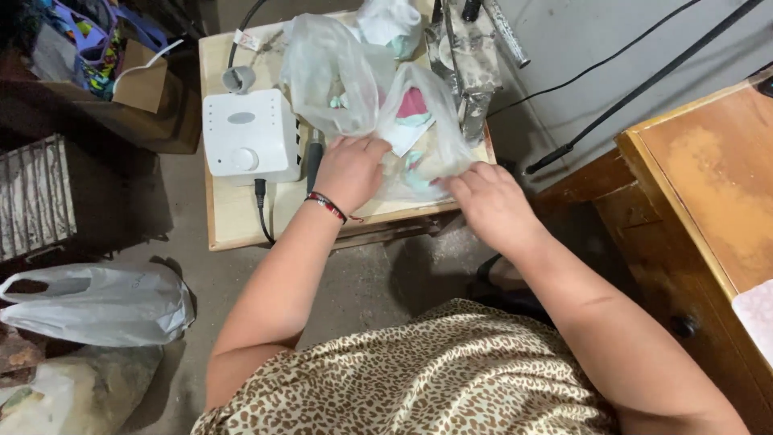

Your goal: Preparing a wax base for a dental prosthesis by heating and shaping wax strips onto a dental model.

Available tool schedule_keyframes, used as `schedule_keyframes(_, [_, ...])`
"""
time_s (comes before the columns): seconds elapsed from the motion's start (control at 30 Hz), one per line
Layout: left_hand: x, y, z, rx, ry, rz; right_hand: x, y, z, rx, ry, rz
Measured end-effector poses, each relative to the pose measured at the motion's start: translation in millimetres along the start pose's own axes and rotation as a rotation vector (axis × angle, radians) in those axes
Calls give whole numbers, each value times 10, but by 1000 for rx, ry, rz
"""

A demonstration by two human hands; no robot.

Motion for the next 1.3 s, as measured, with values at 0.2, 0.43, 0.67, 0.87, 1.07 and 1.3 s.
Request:
schedule_keyframes(0.2, [138, 250, -112, -123, 74, -81, 111, -137, -200, -14, 13, -55])
schedule_keyframes(0.43, [88, 535, -413, -161, 280, 387, -56, 99, -234, 119, -88, -95])
schedule_keyframes(0.67, [-640, 464, -510, 48, 243, 228, -247, 120, -60, -359, -186, -26])
schedule_keyframes(0.87, [-909, 457, -363, 176, 345, 95, -287, -98, -181, -598, -283, 173])
schedule_keyframes(1.07, [-954, 142, -230, 389, 404, 148, -304, -124, -304, -699, -403, 338])
schedule_keyframes(1.3, [-665, 395, -299, 439, 174, -143, -339, 9, -277, -859, -551, 404])
Point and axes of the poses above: each hand's wrist, its own x-axis away from the middle knuckle, its own y-axis out of the back of the hand, z = x × y, the point moved 7 cm from there along -x, towards the middle knuckle, and after that the axes turned 8 degrees about -x, right-handed, at the moved point
